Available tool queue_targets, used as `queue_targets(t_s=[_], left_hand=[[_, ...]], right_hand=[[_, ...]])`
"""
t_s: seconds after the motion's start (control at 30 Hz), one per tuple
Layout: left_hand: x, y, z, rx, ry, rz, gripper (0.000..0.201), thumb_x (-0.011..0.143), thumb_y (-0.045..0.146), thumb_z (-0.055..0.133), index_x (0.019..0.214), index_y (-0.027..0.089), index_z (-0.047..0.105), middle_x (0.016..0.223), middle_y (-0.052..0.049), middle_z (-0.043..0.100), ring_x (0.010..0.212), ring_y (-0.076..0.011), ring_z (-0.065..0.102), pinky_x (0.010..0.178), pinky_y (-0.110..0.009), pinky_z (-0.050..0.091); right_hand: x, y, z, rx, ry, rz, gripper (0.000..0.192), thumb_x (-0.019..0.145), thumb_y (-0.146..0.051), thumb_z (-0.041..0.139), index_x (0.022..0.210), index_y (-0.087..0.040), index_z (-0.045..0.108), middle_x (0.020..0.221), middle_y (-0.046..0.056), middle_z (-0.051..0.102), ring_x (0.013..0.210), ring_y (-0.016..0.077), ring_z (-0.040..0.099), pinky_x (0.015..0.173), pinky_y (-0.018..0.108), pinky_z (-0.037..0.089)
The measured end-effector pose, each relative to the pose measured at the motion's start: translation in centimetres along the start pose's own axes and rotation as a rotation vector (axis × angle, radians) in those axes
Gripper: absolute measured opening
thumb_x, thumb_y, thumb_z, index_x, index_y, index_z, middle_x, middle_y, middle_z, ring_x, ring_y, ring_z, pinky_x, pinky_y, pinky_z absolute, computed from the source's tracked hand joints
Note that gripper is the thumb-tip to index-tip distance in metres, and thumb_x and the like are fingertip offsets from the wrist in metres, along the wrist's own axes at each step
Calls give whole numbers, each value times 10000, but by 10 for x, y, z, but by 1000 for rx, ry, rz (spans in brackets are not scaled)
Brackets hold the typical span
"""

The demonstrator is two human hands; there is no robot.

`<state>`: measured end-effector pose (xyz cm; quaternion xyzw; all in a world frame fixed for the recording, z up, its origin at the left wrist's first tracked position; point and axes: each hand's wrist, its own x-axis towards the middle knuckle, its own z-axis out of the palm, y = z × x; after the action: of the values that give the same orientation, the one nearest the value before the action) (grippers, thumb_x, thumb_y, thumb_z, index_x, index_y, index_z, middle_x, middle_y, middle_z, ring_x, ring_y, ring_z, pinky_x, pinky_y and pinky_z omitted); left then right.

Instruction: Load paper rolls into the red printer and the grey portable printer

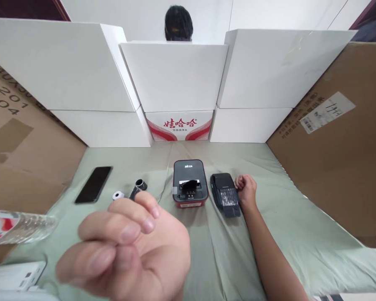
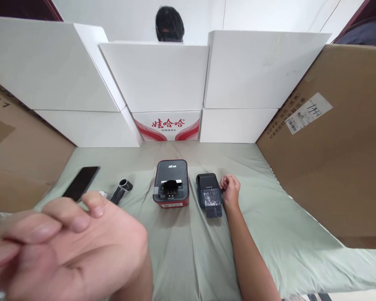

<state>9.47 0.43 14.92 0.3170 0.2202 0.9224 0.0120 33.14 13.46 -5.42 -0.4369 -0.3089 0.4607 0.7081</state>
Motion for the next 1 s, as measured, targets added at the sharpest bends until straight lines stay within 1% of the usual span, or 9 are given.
queue_targets(t_s=[0.07, 0.13, 0.3, 0.4, 0.5, 0.57, 0.67, 0.73, 1.0], left_hand=[[3, -22, 1, -3, -33, -7, 185, 739, 166, 723, 749, 239, 553, 684, 35, 440, 544, -138, 296, 474, -318, 348], [2, -31, 1, 14, -36, -37, 149, 778, 127, 671, 797, 229, 565, 719, 34, 457, 574, -130, 327, 514, -297, 356], [-4, -18, 9, 8, -84, -70, 149, 815, 114, 599, 813, 214, 489, 748, 33, 392, 595, -119, 320, 553, -275, 333], [-6, -11, 12, -2, -88, -7, 151, 827, 133, 576, 824, 218, 450, 763, 32, 371, 596, -120, 306, 563, -276, 318], [-2, -17, 11, 33, -53, 105, 159, 816, 158, 566, 826, 222, 421, 763, 35, 369, 595, -119, 297, 566, -273, 296], [3, -27, 9, 55, 6, 115, 136, 799, 157, 538, 823, 224, 423, 750, 34, 384, 596, -121, 312, 561, -275, 281], [11, -44, 3, 98, 88, 23, 114, 772, 148, 516, 833, 223, 455, 728, 35, 408, 598, -122, 346, 571, -281, 284], [15, -52, -1, 136, 103, -53, 118, 771, 158, 535, 845, 223, 470, 726, 40, 407, 605, -120, 363, 596, -283, 299], [25, -61, -9, 128, 46, -154, 194, 887, 311, 724, 852, 234, 549, 790, 8, 467, 670, -125, 444, 661, -290, 380]], right_hand=[[-2, -2, -2, 18, 2, 16, 367, 766, -296, 719, 556, -211, 430, 483, -88, 304, 437, 64, 309, 442, 221, 283], [-3, -3, -2, 25, 4, 25, 357, 766, -287, 720, 556, -209, 442, 483, -88, 300, 437, 65, 313, 443, 218, 280], [-1, -1, 0, 25, -27, 2, 362, 750, -324, 728, 566, -219, 434, 480, -103, 274, 429, 62, 271, 435, 212, 269], [-1, 1, 1, -15, -35, -15, 368, 742, -342, 725, 573, -224, 421, 480, -107, 280, 437, 63, 270, 438, 211, 265], [-1, 2, 1, -45, -39, -29, 350, 741, -338, 704, 571, -223, 420, 485, -101, 305, 449, 62, 275, 442, 213, 258], [-1, 2, 1, -56, -43, -36, 332, 743, -334, 692, 575, -222, 428, 487, -102, 304, 452, 62, 273, 443, 214, 256], [-1, 1, 1, -86, -42, -37, 304, 736, -321, 684, 585, -219, 442, 491, -102, 308, 456, 61, 281, 447, 213, 252], [-1, 1, 0, -108, -36, -32, 311, 734, -332, 687, 591, -220, 434, 493, -103, 311, 460, 61, 284, 452, 212, 250], [6, 9, 1, -147, -38, -43, 352, 733, -424, 661, 635, -244, 375, 516, -107, 284, 483, 69, 258, 459, 211, 231]])
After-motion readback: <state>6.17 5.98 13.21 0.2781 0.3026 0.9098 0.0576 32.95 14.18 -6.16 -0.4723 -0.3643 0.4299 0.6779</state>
